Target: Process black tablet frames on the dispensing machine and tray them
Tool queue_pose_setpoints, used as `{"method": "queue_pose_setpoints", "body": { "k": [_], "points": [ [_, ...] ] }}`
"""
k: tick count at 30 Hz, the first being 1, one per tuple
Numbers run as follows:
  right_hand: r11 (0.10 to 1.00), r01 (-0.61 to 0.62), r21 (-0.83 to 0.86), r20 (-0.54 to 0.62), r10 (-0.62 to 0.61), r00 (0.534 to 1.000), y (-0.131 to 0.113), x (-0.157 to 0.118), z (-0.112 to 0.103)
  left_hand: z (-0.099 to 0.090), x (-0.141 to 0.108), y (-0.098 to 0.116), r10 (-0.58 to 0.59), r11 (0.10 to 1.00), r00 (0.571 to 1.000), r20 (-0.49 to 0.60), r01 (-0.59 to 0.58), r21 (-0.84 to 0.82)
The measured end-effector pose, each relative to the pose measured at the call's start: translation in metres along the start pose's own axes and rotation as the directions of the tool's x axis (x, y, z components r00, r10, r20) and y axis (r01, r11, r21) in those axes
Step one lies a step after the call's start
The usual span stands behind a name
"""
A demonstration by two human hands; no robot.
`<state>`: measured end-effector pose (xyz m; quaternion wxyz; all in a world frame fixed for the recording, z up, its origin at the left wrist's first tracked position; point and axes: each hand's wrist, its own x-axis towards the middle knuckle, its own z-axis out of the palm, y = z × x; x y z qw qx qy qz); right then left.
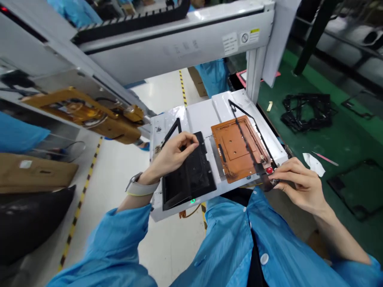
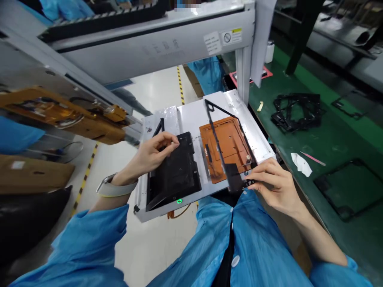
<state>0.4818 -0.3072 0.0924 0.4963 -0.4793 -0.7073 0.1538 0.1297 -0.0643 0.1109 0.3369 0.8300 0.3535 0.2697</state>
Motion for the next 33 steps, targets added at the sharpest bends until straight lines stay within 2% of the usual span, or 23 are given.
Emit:
{"method": "queue_pose_setpoints", "body": {
  "k": [3,5,8,11,16,19,21,25,29,33],
  "points": [
    [0.981,-0.055,0.184,-0.251,0.101,0.963,0.011,-0.006,0.001,0.011,0.006,-0.004,0.073,0.997,0.997,0.013,-0.073,-0.037],
    [0.946,-0.099,0.310,-0.339,0.207,0.918,0.019,-0.009,0.004,0.019,0.009,-0.001,0.098,0.993,0.995,-0.031,-0.100,-0.069],
    [0.882,-0.113,0.457,-0.375,0.306,0.875,0.027,-0.011,0.010,0.029,0.010,0.018,0.048,0.981,0.993,-0.108,-0.067,-0.180],
    [0.857,-0.067,0.511,-0.400,0.307,0.864,0.027,-0.007,0.013,0.037,0.008,0.055,0.059,0.931,0.985,-0.162,-0.113,-0.346],
    [0.859,-0.059,0.509,-0.361,0.275,0.891,0.022,-0.003,0.017,0.058,0.021,0.123,0.224,0.811,0.966,-0.129,-0.259,-0.525],
    [0.847,-0.043,0.530,-0.341,0.259,0.904,0.022,-0.003,0.019,0.070,0.032,0.152,0.290,0.754,0.943,-0.161,-0.329,-0.568],
    [0.846,-0.058,0.530,-0.328,0.268,0.906,0.021,-0.003,0.019,0.076,0.037,0.164,0.298,0.749,0.941,-0.164,-0.336,-0.571],
    [0.845,-0.100,0.526,-0.304,0.296,0.905,0.020,-0.004,0.020,0.083,0.043,0.174,0.293,0.747,0.948,-0.127,-0.310,-0.588],
    [0.830,-0.039,0.557,-0.298,0.243,0.923,0.018,-0.004,0.020,0.084,0.050,0.171,0.270,0.737,0.957,-0.109,-0.278,-0.616],
    [0.836,-0.016,0.549,-0.287,0.207,0.935,0.016,-0.003,0.020,0.079,0.056,0.168,0.220,0.784,0.968,-0.118,-0.247,-0.570]
  ]
}}
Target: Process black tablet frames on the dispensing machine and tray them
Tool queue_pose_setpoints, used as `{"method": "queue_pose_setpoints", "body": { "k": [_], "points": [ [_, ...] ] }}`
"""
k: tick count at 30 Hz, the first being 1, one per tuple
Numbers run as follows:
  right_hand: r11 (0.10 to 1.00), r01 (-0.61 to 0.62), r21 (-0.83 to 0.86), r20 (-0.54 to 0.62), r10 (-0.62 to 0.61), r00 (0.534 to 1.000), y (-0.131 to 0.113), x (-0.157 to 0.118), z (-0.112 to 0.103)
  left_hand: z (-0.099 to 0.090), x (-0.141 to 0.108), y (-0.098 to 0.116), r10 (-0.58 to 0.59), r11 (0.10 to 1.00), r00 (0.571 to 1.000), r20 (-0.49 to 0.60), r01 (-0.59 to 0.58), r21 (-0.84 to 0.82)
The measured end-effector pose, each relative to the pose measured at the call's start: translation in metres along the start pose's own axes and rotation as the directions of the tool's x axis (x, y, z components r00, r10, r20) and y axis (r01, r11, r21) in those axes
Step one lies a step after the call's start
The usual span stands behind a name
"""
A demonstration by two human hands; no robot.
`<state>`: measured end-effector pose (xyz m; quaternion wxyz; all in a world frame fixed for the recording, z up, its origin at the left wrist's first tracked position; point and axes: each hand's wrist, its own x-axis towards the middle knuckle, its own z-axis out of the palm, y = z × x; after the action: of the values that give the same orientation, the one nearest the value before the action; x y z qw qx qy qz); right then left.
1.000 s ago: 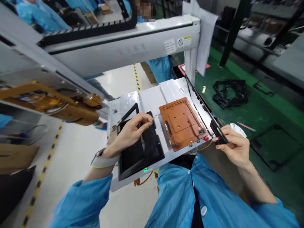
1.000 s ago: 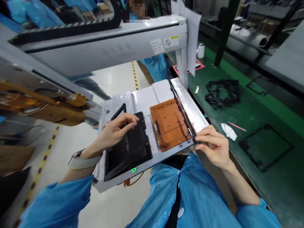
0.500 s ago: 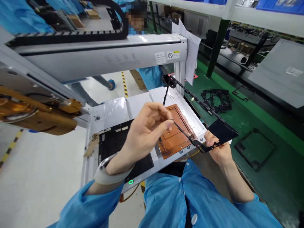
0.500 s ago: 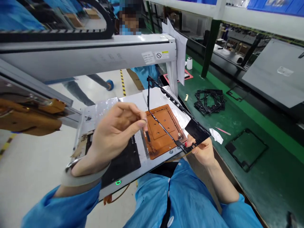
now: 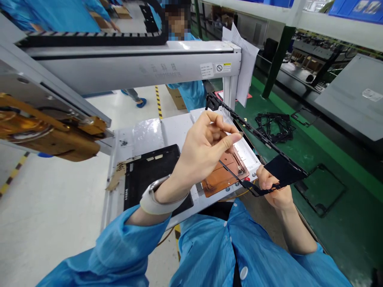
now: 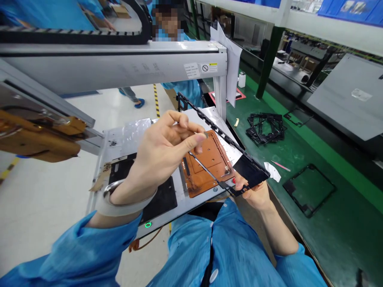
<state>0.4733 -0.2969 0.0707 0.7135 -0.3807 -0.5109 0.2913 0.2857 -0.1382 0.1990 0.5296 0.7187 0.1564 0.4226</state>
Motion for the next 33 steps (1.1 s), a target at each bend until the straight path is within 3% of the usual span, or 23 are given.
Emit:
{"method": "queue_pose_setpoints", "body": {
  "k": [5,10,22,33],
  "points": [
    [0.998,0.040,0.049,0.066,-0.043,0.997,-0.003,0.000,-0.004,-0.008,0.001,0.004,0.053,0.994,0.997,-0.064,-0.047,0.099],
    [0.999,-0.025,-0.031,0.068,0.027,0.997,-0.005,-0.001,-0.014,-0.013,-0.002,0.015,0.056,0.986,0.995,-0.084,-0.042,0.164],
    [0.968,-0.072,-0.241,0.086,0.095,0.992,-0.005,0.008,-0.029,-0.019,-0.005,0.038,-0.017,0.988,0.998,-0.062,0.026,0.150],
    [0.971,-0.045,-0.236,0.111,0.073,0.991,-0.002,0.004,-0.039,-0.014,-0.005,0.049,-0.040,0.979,0.993,-0.109,0.061,0.193]
  ]
}}
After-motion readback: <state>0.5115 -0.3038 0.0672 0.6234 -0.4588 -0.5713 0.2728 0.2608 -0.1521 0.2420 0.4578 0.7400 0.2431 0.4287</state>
